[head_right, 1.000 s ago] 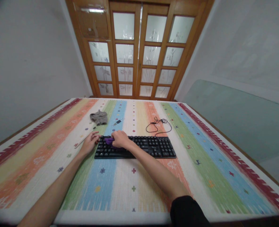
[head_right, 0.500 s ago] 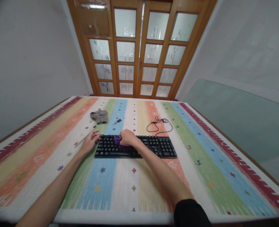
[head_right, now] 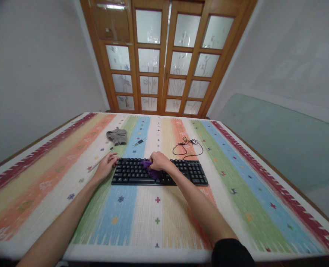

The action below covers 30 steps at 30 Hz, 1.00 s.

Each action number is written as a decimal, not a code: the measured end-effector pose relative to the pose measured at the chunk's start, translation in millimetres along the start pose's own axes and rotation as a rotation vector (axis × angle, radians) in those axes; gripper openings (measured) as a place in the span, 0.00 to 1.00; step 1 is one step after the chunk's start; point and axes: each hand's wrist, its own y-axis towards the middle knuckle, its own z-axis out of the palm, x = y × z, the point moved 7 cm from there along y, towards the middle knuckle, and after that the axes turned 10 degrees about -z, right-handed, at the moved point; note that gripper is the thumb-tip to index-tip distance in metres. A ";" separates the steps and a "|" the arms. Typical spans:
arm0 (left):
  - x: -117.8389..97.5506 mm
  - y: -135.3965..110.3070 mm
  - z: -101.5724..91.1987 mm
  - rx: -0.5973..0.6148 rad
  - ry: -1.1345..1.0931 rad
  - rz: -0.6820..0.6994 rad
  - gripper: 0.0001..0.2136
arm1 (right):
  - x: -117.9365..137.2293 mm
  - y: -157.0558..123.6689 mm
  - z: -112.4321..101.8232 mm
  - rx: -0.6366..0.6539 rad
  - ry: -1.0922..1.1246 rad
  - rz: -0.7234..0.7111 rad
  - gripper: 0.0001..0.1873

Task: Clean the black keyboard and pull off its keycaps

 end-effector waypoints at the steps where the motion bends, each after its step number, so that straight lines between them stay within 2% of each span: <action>1: -0.4 -0.2 0.1 0.002 0.004 0.000 0.22 | -1.6 -0.9 -0.3 -0.011 0.006 0.000 0.08; 9: -0.3 -0.4 -0.3 -0.002 0.018 0.010 0.22 | -16.3 -7.9 -5.2 -0.069 0.016 0.020 0.06; 13: -0.5 -0.7 0.1 0.001 0.028 0.005 0.22 | -24.5 -14.3 -3.4 -0.016 0.070 0.023 0.07; 16: -0.6 -0.3 -0.1 -0.003 0.020 0.006 0.22 | -30.9 -20.4 -7.7 -0.052 0.063 0.055 0.08; 20: 0.8 0.9 -0.2 -0.001 0.005 0.000 0.23 | -34.2 -28.1 -8.3 -0.025 0.080 0.063 0.10; 24: 2.1 1.5 -1.3 -0.012 0.007 0.003 0.23 | -41.0 -36.3 -12.4 -0.054 0.107 0.120 0.12; 27: 1.9 1.4 -1.3 -0.012 0.014 0.008 0.23 | -44.8 -40.2 -11.2 -0.025 0.136 0.119 0.12; 30: 1.5 1.1 -1.1 -0.012 0.013 0.006 0.23 | -51.2 -42.8 -13.4 -0.049 0.117 0.128 0.13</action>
